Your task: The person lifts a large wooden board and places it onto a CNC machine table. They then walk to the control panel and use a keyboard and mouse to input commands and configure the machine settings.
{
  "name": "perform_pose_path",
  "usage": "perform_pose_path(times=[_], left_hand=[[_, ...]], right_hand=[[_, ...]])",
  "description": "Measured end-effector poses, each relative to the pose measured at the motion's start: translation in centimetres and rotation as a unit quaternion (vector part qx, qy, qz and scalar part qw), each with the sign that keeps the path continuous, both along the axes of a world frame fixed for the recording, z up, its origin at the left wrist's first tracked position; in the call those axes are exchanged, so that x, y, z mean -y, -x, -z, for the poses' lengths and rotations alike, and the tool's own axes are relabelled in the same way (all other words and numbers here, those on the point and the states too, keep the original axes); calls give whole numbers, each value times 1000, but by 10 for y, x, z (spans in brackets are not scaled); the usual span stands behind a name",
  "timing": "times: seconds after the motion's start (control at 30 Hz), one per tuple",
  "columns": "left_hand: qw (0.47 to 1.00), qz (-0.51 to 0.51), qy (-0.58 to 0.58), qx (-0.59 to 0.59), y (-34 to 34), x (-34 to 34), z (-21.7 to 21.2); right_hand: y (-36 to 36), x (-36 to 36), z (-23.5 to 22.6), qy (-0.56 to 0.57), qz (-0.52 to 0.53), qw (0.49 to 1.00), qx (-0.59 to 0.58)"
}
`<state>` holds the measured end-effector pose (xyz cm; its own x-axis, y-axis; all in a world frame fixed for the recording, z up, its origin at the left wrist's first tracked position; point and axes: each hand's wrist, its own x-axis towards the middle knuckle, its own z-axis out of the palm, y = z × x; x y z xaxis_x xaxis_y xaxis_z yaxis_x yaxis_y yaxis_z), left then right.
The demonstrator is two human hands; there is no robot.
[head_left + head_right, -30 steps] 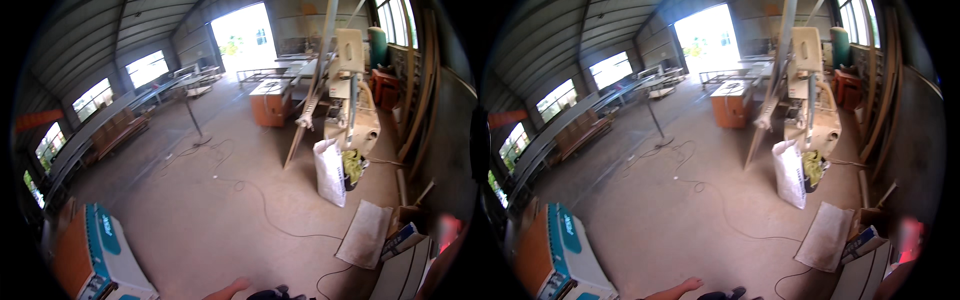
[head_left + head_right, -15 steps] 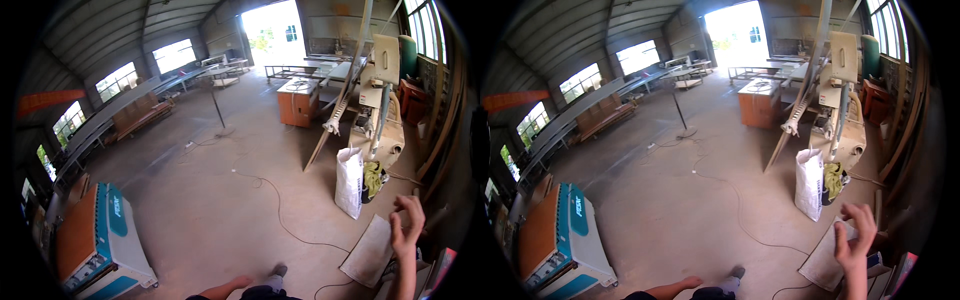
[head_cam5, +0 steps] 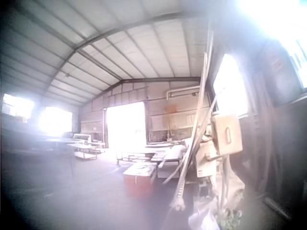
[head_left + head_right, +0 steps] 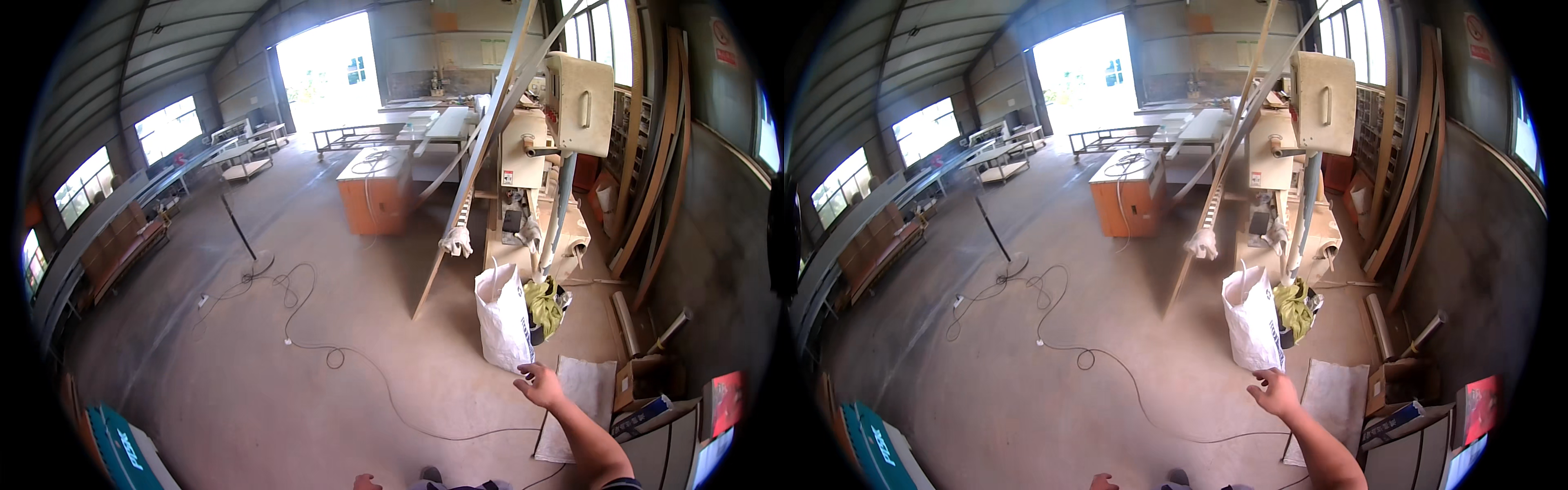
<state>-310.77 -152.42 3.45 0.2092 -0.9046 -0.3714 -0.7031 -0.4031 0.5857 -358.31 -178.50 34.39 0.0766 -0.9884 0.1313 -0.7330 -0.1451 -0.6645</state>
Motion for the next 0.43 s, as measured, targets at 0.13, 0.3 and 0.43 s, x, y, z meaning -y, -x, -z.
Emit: perform_pose_path(times=[0.13,0.3,0.43], left_hand=[[994,-86,-60,36,-75,73,-19],[974,-8,-157,161,-140,74,66],[947,-147,-260,120,-87,96,65]], right_hand=[[-1,125,33,-53,58,997,-12],[7,326,102,-46,113,992,15],[90,558,190,-38,173,977,-121]])
